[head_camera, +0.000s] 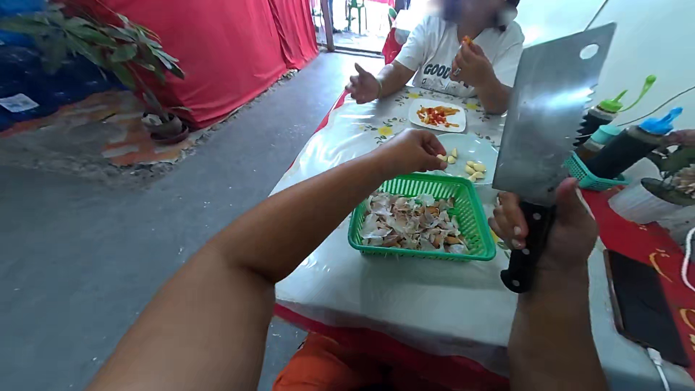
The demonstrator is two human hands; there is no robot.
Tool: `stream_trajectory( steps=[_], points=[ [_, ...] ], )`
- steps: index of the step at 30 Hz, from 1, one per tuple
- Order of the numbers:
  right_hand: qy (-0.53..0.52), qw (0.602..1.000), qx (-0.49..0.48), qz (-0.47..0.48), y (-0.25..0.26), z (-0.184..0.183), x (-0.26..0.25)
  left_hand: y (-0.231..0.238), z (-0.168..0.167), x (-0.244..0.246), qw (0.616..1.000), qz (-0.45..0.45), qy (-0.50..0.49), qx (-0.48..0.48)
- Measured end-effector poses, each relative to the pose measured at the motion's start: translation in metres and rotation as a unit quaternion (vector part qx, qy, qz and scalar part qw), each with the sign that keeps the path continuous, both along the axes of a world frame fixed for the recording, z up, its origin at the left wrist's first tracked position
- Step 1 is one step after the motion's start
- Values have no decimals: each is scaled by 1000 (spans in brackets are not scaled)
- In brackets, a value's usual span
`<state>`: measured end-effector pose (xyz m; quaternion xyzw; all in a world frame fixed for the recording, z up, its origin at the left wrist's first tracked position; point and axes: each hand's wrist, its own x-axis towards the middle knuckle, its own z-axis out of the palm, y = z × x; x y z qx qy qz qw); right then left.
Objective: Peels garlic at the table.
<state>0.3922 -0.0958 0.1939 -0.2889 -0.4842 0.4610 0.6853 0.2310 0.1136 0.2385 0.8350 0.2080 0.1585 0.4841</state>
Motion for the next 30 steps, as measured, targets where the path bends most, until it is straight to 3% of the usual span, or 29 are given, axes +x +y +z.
stream_trajectory(
  steps=[7, 12, 16, 22, 24, 26, 30],
  points=[
    [47, 997, 50, 19, -5, -10, 14, 25, -11, 116, 963, -33, 170, 208],
    [67, 996, 42, 28, -5, -9, 14, 27, -30, 147, 930, -27, 236, 281],
    [58, 996, 38, 51, -3, -10, 10, 25, -27, 135, 914, -41, 238, 327],
    [73, 996, 13, 40, 1, -12, 7, 5, 2, 62, 955, -40, 151, 253],
    [72, 997, 12, 39, 3, -13, 7, -6, -11, 40, 938, -112, 201, 261],
    [70, 997, 3, 38, 4, -13, 4, -14, -29, 29, 895, -162, 280, 308],
    [66, 997, -12, 47, 8, -17, 4, -20, -49, 23, 877, -142, 316, 333]
  ],
)
